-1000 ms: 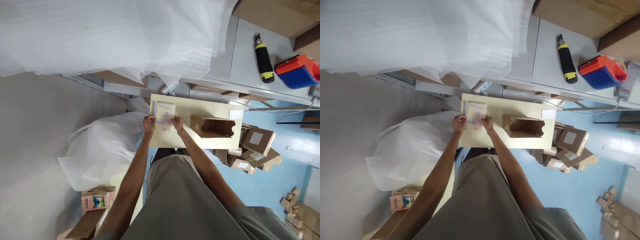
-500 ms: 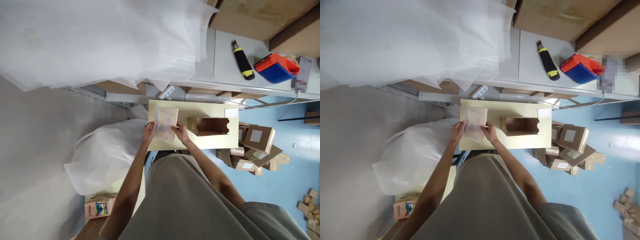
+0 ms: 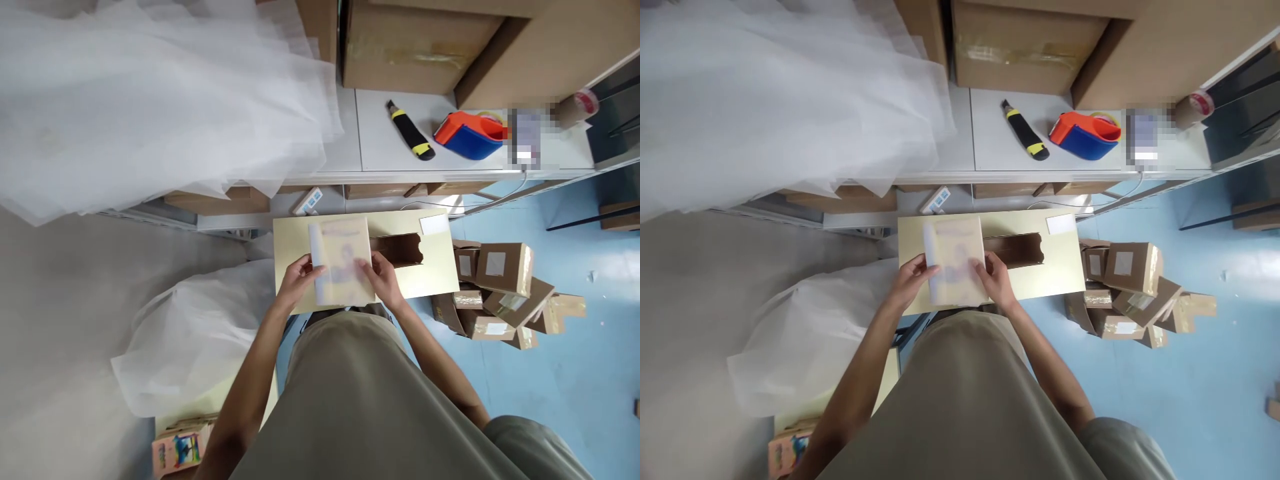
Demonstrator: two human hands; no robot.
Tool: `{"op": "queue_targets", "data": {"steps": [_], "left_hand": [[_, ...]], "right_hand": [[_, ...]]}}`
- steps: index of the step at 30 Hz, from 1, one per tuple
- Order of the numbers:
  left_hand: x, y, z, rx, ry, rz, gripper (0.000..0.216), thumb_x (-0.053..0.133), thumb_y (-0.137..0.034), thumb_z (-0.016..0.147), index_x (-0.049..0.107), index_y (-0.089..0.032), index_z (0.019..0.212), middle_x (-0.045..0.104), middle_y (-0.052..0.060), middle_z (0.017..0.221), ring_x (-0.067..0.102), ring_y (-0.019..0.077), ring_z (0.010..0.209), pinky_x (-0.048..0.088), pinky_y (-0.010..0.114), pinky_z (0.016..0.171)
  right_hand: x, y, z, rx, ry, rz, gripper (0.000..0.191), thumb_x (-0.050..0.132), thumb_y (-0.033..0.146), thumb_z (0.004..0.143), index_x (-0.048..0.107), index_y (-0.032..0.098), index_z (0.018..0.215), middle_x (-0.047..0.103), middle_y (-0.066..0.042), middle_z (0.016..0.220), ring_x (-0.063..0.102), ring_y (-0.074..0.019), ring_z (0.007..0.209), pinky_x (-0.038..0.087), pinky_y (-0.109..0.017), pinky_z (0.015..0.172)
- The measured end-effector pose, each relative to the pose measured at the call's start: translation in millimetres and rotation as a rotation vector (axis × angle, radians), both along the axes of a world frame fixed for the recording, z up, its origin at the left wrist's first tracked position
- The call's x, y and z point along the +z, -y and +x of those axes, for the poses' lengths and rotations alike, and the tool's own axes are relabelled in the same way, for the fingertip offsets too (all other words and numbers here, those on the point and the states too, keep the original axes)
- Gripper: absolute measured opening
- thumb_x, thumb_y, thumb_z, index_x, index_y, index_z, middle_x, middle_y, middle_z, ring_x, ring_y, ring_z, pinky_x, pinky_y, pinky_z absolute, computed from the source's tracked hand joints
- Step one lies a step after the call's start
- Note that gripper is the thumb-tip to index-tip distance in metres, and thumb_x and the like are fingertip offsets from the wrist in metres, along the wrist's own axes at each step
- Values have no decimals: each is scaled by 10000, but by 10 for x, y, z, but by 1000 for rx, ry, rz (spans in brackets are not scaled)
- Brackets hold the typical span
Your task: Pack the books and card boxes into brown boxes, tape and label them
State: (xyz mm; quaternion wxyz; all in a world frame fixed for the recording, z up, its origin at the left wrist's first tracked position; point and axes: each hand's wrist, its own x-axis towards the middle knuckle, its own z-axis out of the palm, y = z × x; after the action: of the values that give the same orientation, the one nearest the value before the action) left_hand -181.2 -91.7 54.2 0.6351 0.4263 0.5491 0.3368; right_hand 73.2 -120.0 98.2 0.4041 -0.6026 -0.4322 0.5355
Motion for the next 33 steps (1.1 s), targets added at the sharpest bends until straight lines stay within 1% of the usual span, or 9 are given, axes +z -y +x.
{"op": "queue_targets", "data": {"steps": [4, 7, 9, 12, 15, 22, 25, 28, 33], "left_hand": [[287, -57, 444, 18, 7, 97, 551, 877, -652, 847, 750, -254, 1206, 827, 105, 1261, 784, 318, 1192, 655, 429, 1014], [418, -100, 762, 22, 14, 124, 564, 880, -649, 852, 727, -249, 1218, 822, 114, 1284, 778, 331, 1219, 653, 433, 1027], [464, -115, 966, 39, 39, 120, 580, 899, -644, 833, 718, -243, 1211, 819, 117, 1290, 783, 331, 1198, 659, 426, 1001], [496, -116, 1268, 68, 65, 123, 591, 922, -631, 811, 690, -237, 1185, 818, 114, 1267, 792, 309, 1143, 666, 394, 945], [506, -114, 1542, 95, 78, 130, 614, 926, -633, 816, 656, -227, 1190, 815, 113, 1255, 796, 296, 1133, 667, 376, 925], [336, -229, 1958, 121, 55, 65, 733, 974, -677, 749, 688, -185, 1211, 848, 148, 1225, 821, 328, 1115, 692, 448, 955], [184, -246, 2099, 125, -134, 69, 624, 950, -663, 788, 741, -186, 1133, 868, 138, 1150, 838, 331, 1093, 677, 437, 985], [72, -183, 2257, 66, -347, 19, 441, 859, -604, 917, 778, -201, 1077, 879, 123, 1063, 849, 335, 1094, 658, 427, 1005], [6, -3, 2504, 13, -654, 33, 391, 677, -578, 1086, 807, -214, 1029, 885, 132, 1151, 838, 336, 1170, 627, 409, 1025]], "right_hand": [[157, -46, 423, 7, 47, 72, 496, 706, 738, 1015, 736, 263, 1157, 820, -90, 1133, 769, -325, 1078, 670, -454, 907], [252, -104, 708, 9, 69, 104, 500, 712, 721, 1019, 747, 263, 1216, 817, -93, 1174, 765, -335, 1126, 670, -475, 961], [307, -142, 860, 21, 62, 114, 536, 782, 690, 981, 734, 266, 1303, 810, -104, 1285, 763, -348, 1198, 669, -493, 1018], [354, -190, 1047, 20, 85, 142, 753, 935, 635, 857, 663, 281, 1464, 767, -114, 1455, 733, -372, 1338, 642, -535, 1134], [351, -244, 1248, 29, 166, 150, 810, 917, 618, 877, 608, 277, 1545, 776, -113, 1449, 755, -368, 1315, 650, -546, 1118], [402, -527, 1840, 296, 501, 306, 547, 702, 512, 1056, 606, 329, 1562, 770, -52, 1488, 807, -345, 1195, 673, -471, 989], [514, -685, 1989, 499, 723, 351, 478, 601, 429, 1114, 611, 318, 1579, 746, -65, 1527, 811, -331, 1169, 662, -422, 916], [619, -812, 2039, 700, 928, 335, 461, 539, 372, 1149, 606, 326, 1602, 749, -72, 1503, 820, -310, 1101, 630, -374, 835], [653, -951, 2031, 913, 1087, 324, 461, 496, 364, 1180, 569, 338, 1634, 736, -76, 1510, 822, -292, 1071, 587, -344, 807]]}}
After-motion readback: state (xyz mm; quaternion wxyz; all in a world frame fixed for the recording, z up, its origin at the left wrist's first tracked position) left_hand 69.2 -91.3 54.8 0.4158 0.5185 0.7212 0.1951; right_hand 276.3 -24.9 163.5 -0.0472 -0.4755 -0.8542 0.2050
